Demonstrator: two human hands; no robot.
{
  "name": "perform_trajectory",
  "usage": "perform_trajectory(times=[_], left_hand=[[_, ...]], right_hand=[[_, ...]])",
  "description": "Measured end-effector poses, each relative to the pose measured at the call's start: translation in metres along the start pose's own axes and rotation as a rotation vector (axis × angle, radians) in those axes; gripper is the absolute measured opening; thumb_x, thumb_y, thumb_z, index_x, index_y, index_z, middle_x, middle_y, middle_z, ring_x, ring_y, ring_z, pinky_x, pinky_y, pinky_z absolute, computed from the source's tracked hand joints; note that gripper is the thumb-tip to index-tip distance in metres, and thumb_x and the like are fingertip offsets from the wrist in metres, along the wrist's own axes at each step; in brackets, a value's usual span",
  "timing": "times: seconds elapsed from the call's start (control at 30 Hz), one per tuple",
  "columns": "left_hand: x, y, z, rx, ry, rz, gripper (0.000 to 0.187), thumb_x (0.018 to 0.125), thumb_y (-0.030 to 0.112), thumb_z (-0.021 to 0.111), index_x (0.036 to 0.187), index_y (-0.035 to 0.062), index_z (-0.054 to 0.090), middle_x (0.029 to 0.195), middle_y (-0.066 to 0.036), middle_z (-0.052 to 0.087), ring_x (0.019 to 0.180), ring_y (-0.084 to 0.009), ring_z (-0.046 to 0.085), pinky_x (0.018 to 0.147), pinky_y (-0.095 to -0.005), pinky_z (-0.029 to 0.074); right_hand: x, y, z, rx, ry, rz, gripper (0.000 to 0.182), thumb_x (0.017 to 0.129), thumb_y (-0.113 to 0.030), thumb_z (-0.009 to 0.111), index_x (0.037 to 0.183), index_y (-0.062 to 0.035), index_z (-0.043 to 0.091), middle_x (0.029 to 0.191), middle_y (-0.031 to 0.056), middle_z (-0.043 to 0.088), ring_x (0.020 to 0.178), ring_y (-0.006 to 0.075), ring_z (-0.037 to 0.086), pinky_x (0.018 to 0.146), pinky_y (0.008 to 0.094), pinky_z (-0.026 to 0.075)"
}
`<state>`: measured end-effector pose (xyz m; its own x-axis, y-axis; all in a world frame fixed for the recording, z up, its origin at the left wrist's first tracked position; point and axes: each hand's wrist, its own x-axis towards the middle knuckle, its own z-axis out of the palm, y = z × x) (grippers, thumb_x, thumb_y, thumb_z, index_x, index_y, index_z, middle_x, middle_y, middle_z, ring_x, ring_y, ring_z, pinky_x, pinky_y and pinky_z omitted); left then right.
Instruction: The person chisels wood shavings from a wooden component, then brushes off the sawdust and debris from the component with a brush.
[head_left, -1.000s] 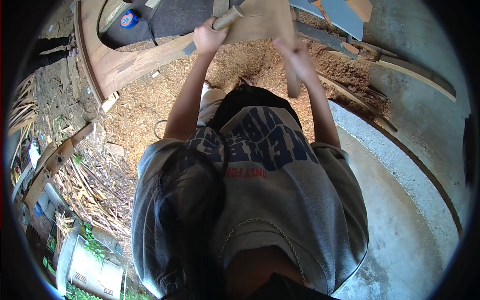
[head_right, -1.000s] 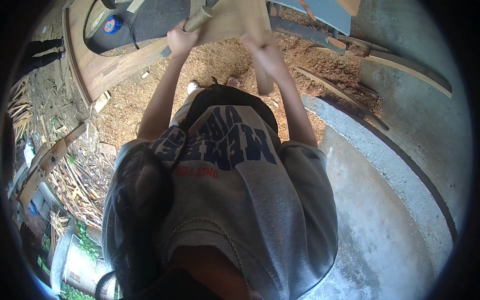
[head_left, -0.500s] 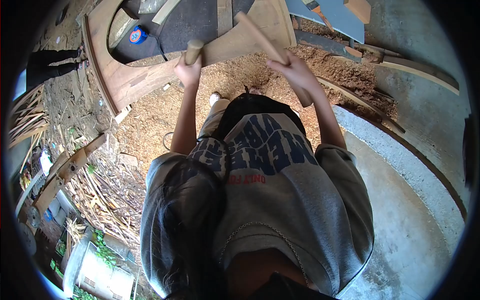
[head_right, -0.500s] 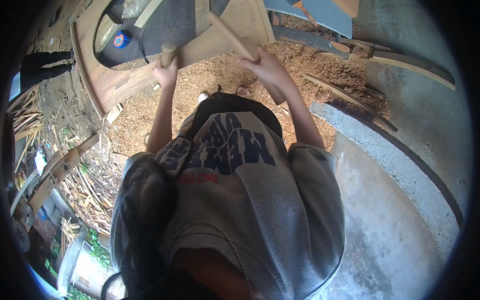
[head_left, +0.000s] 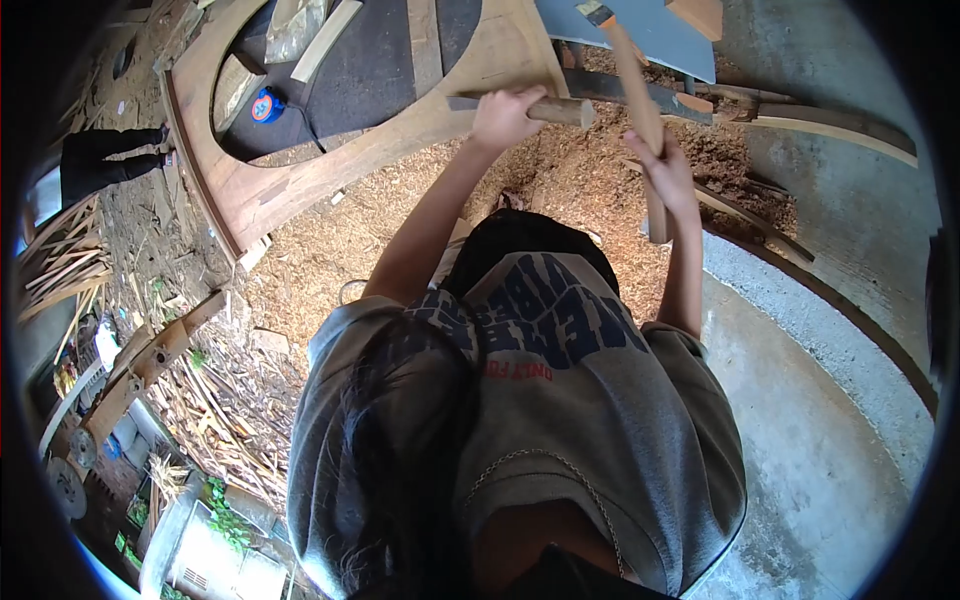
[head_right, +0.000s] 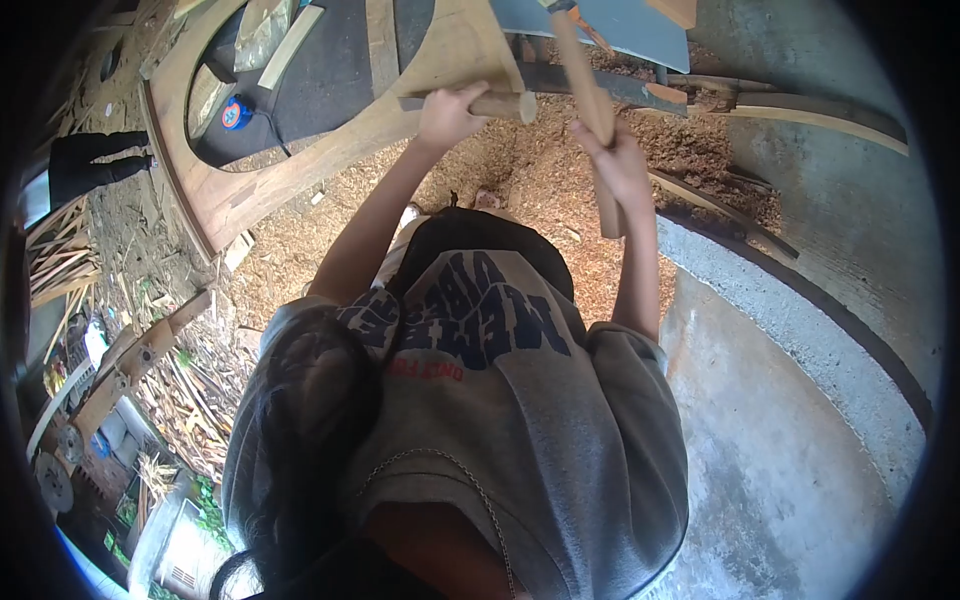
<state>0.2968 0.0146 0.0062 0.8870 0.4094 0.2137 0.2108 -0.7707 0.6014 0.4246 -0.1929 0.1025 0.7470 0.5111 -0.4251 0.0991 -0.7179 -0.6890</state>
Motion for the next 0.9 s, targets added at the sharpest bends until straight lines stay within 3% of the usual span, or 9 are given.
perform_trajectory(times=[0.27,0.3,0.33,0.37,0.53,0.6,0.67,0.73,0.9], left_hand=[[-0.01,-0.013,0.038,0.004,0.11,-0.167,0.043,0.059,0.027,0.072,0.099,0.0154,0.063,0.078,-0.012,0.065,0.072,-0.0301,0.063,0.068,-0.0399,0.051],[-0.01,-0.017,0.039,-0.016,0.185,-0.185,0.042,0.059,0.027,0.072,0.098,0.0139,0.064,0.078,-0.013,0.065,0.072,-0.0304,0.063,0.068,-0.0402,0.051],[-0.009,-0.017,0.036,-0.011,0.183,-0.182,0.042,0.059,0.027,0.072,0.098,0.0139,0.064,0.078,-0.013,0.065,0.072,-0.0304,0.063,0.068,-0.0402,0.051],[-0.006,-0.017,0.032,-0.027,0.226,-0.202,0.041,0.058,0.027,0.072,0.096,0.0124,0.065,0.078,-0.013,0.065,0.072,-0.0306,0.063,0.067,-0.0402,0.051],[-0.009,-0.026,0.025,-0.048,0.343,-0.186,0.038,0.057,0.025,0.073,0.091,0.009,0.066,0.076,-0.014,0.064,0.071,-0.031,0.063,0.065,-0.0397,0.051],[-0.009,-0.025,0.024,-0.047,0.334,-0.239,0.038,0.057,0.024,0.073,0.09,0.0082,0.066,0.076,-0.014,0.064,0.071,-0.031,0.063,0.064,-0.0384,0.051],[-0.009,-0.022,0.023,-0.047,0.358,-0.217,0.037,0.057,0.024,0.073,0.09,0.0082,0.066,0.076,-0.014,0.064,0.07,-0.0312,0.062,0.064,-0.0383,0.051],[-0.011,-0.027,0.023,-0.045,0.381,-0.191,0.036,0.057,0.024,0.073,0.089,0.0082,0.066,0.075,-0.014,0.064,0.07,-0.0313,0.062,0.063,-0.0381,0.051],[-0.029,-0.042,0.011,0.02,0.361,-0.314,0.025,0.063,0.024,0.071,0.082,0.0081,0.066,0.069,-0.015,0.063,0.066,-0.0318,0.062,0.059,-0.0372,0.05]], right_hand=[[0.008,0.009,-0.006,0.367,0.436,-0.014,0.051,0.081,-0.044,0.059,0.105,0.0004,0.05,0.08,0.0079,0.057,0.063,0.0136,0.055,0.058,0.026,0.045],[0.004,0.005,0.011,0.358,0.383,-0.019,0.047,0.082,-0.04,0.058,0.104,0.0005,0.051,0.084,0.0101,0.058,0.067,0.0163,0.056,0.062,0.0297,0.047],[0.026,0.043,0.033,0.259,0.241,-0.361,0.052,0.08,-0.042,0.061,0.107,0.0015,0.052,0.088,0.013,0.058,0.074,0.0204,0.058,0.068,0.033,0.047],[0.022,0.043,0.044,0.133,-0.071,-0.331,0.054,0.081,-0.041,0.061,0.111,0.0031,0.052,0.089,0.015,0.059,0.083,0.0236,0.058,0.073,0.034,0.047],[0.008,0.001,0.027,0.065,-0.14,-0.038,0.054,0.081,-0.045,0.06,0.109,0.0007,0.052,0.085,0.0122,0.057,0.075,0.019,0.055,0.066,0.0327,0.045],[0.013,0.001,0.029,0.485,0.122,-0.062,0.065,0.079,-0.05,0.061,0.115,0.0022,0.049,0.089,0.0139,0.058,0.081,0.022,0.057,0.071,0.0323,0.045],[0.012,0.008,0.05,0.491,0.123,-0.066,0.064,0.079,-0.05,0.06,0.114,0.0019,0.049,0.086,0.0117,0.057,0.076,0.0203,0.057,0.067,0.0298,0.046],[0.007,0.011,0.067,0.131,-0.121,-0.413,0.059,0.08,-0.049,0.059,0.11,0.0008,0.052,0.075,0.0082,0.059,0.068,0.0174,0.057,0.061,0.0297,0.047],[0.009,-0.008,0.037,0.399,0.046,-0.051,0.055,0.08,-0.049,0.059,0.104,0.0001,0.054,0.08,0.0105,0.058,0.075,0.0156,0.056,0.068,0.0333,0.045]])
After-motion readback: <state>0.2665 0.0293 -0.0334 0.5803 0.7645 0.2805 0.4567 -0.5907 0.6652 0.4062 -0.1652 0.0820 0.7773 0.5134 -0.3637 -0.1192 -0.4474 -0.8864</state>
